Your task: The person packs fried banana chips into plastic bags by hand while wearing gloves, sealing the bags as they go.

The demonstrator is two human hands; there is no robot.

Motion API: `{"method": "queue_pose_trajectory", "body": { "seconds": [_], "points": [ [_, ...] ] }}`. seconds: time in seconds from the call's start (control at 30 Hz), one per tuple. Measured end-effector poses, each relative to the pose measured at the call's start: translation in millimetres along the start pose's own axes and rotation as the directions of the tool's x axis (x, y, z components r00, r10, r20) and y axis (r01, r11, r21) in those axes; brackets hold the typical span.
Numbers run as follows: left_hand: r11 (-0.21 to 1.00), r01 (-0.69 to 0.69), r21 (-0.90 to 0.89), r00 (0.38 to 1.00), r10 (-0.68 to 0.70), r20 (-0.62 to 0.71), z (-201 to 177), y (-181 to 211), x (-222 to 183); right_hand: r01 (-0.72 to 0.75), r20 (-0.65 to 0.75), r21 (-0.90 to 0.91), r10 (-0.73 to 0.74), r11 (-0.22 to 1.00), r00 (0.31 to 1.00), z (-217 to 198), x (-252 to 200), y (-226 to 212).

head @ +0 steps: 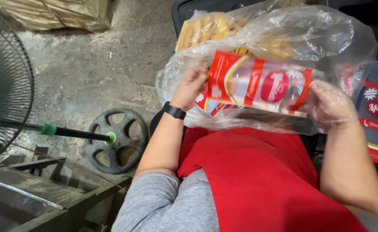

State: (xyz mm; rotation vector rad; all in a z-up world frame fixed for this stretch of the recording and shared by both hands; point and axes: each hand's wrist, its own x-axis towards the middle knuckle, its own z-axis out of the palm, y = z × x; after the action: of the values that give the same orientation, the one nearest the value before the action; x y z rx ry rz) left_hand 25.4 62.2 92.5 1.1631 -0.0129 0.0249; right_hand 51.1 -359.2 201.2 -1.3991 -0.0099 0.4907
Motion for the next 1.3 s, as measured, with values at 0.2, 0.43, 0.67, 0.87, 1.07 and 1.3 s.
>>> {"method": "queue_pose_trajectory", "body": {
  "seconds": [0.2,0.43,0.67,0.87,1.07,1.3],
  "points": [
    [0.917,-0.337,0.216,0.937,0.303,0.176,22,-43,-16,0.062,0.226,0.469,-0.188,0.881,0.956,100,10,17],
    [0.875,0.085,-0.477,0.991,-0.125,-0.052,42,-30,-29,0.956,0.767,-0.286,-0.582,0.067,0.270,131,44,97],
    [0.993,0.122,0.008,0.980,-0.119,-0.160,-59,-31,-55,0.408,0.140,-0.900,0.787,-0.151,0.600,91,132,12],
    [0.949,0.225,0.221,0.951,-0.164,-0.261,-112,-122,-61,-0.146,-0.130,-0.987,-0.211,-0.064,0.969,7,255,-140],
    [0.978,0.206,-0.009,0.934,-0.200,-0.297,-131,-147,-68,0.262,0.002,-0.652,0.344,-0.712,0.939,-2,340,-81],
    [0.953,0.239,-0.185,0.924,-0.282,-0.260,-134,-147,-69,-0.513,-0.518,-0.853,-0.026,0.094,0.855,-23,341,69]
  ]
}}
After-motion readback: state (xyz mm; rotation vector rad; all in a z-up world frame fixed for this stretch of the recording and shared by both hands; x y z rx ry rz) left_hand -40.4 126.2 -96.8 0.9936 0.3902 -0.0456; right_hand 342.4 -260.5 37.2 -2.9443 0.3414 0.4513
